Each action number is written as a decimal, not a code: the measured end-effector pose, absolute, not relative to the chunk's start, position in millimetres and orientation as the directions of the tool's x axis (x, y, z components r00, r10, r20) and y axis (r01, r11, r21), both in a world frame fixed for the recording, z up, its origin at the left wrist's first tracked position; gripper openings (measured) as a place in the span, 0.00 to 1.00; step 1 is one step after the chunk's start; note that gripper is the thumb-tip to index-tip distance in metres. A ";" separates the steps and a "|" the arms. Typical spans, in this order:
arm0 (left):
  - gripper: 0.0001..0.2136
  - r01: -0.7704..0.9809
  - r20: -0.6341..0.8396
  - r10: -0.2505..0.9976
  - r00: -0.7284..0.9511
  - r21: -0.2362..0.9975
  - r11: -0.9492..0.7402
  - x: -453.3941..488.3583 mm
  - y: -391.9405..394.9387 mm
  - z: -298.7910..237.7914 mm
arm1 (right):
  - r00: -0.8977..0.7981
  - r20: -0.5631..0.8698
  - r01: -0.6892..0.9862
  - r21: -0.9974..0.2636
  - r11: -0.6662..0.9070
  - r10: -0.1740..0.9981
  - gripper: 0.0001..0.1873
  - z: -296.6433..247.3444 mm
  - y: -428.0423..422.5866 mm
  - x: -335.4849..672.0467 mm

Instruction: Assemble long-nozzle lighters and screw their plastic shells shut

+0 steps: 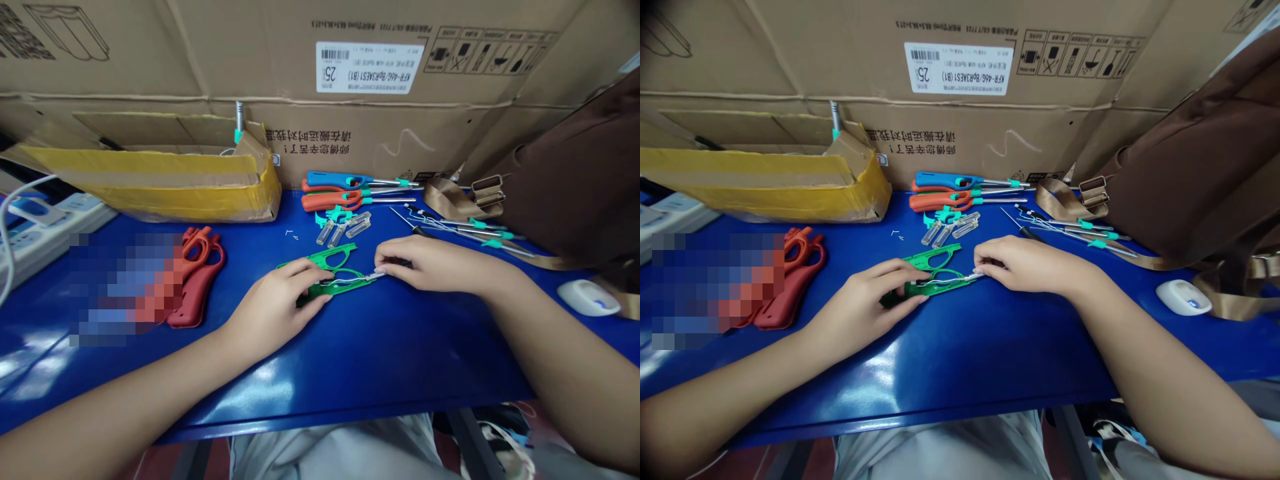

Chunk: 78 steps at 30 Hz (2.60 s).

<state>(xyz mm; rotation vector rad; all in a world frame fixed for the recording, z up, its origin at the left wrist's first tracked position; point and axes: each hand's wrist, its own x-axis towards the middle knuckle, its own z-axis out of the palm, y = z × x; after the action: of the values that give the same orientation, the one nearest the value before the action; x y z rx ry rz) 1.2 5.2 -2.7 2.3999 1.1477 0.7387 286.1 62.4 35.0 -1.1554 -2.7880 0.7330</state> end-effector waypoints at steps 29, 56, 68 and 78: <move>0.14 0.626 0.272 0.791 0.548 0.494 -0.603 0.0 8.6 -0.7 | -0.619 -0.159 0.759 -0.374 0.534 0.769 0.17 32.1 66.7 282.4; 0.14 0.518 0.210 0.800 0.562 0.664 -0.539 6.6 4.9 3.6 | -0.539 -0.387 0.779 -0.567 0.267 0.748 0.10 38.3 52.0 269.0; 0.14 0.481 0.200 0.782 0.591 0.690 -0.541 10.0 -1.0 2.2 | -0.536 -0.505 0.809 -0.537 0.240 0.676 0.13 41.1 50.7 270.9; 0.14 0.553 0.199 0.789 0.581 0.615 -0.562 4.8 1.5 3.5 | -0.610 -0.426 0.761 -0.548 0.346 0.668 0.15 41.2 48.8 273.4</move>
<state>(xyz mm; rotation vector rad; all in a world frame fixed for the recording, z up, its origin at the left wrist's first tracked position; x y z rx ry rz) 4.8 1.5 3.5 2.3167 1.0704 0.6352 273.4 48.8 41.2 -1.4307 -2.6790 1.2089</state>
